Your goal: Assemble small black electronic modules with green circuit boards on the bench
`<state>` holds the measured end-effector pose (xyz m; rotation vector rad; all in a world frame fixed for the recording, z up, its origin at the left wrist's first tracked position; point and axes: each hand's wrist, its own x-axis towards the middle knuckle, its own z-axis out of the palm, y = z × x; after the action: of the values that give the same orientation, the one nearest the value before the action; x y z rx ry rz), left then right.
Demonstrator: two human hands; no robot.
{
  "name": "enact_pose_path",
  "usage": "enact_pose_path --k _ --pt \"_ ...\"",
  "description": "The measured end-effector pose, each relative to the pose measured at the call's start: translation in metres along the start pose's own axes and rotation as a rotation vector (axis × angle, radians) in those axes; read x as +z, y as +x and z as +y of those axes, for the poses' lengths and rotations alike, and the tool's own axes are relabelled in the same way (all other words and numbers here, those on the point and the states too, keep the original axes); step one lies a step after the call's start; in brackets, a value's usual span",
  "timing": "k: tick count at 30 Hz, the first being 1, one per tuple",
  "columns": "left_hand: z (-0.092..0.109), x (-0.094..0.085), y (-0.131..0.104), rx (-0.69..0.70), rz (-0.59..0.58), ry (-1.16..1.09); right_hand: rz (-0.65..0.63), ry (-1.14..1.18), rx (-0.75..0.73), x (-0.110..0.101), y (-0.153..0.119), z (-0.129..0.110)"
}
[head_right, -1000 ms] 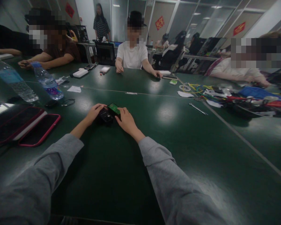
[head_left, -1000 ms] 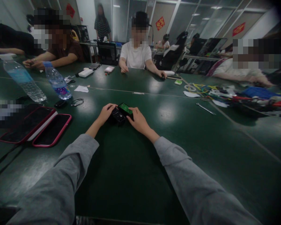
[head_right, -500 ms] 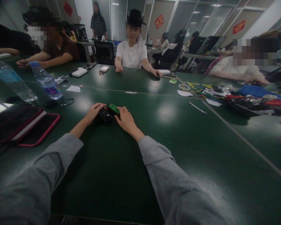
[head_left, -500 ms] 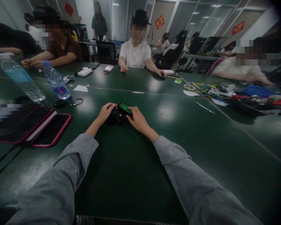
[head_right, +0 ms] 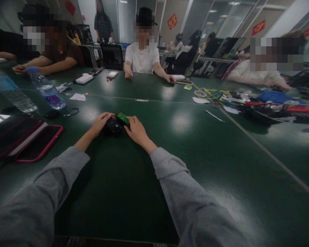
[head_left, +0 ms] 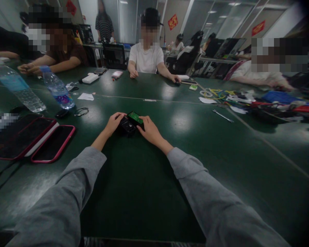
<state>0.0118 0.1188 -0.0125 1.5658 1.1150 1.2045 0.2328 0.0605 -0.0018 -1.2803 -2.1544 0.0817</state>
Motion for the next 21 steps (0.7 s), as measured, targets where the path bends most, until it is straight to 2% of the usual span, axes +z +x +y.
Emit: enact_pose_path --k 21 --pt "-0.0011 0.0003 0.001 0.02 0.003 0.026 -0.005 -0.009 -0.005 -0.0008 0.0007 -0.0009"
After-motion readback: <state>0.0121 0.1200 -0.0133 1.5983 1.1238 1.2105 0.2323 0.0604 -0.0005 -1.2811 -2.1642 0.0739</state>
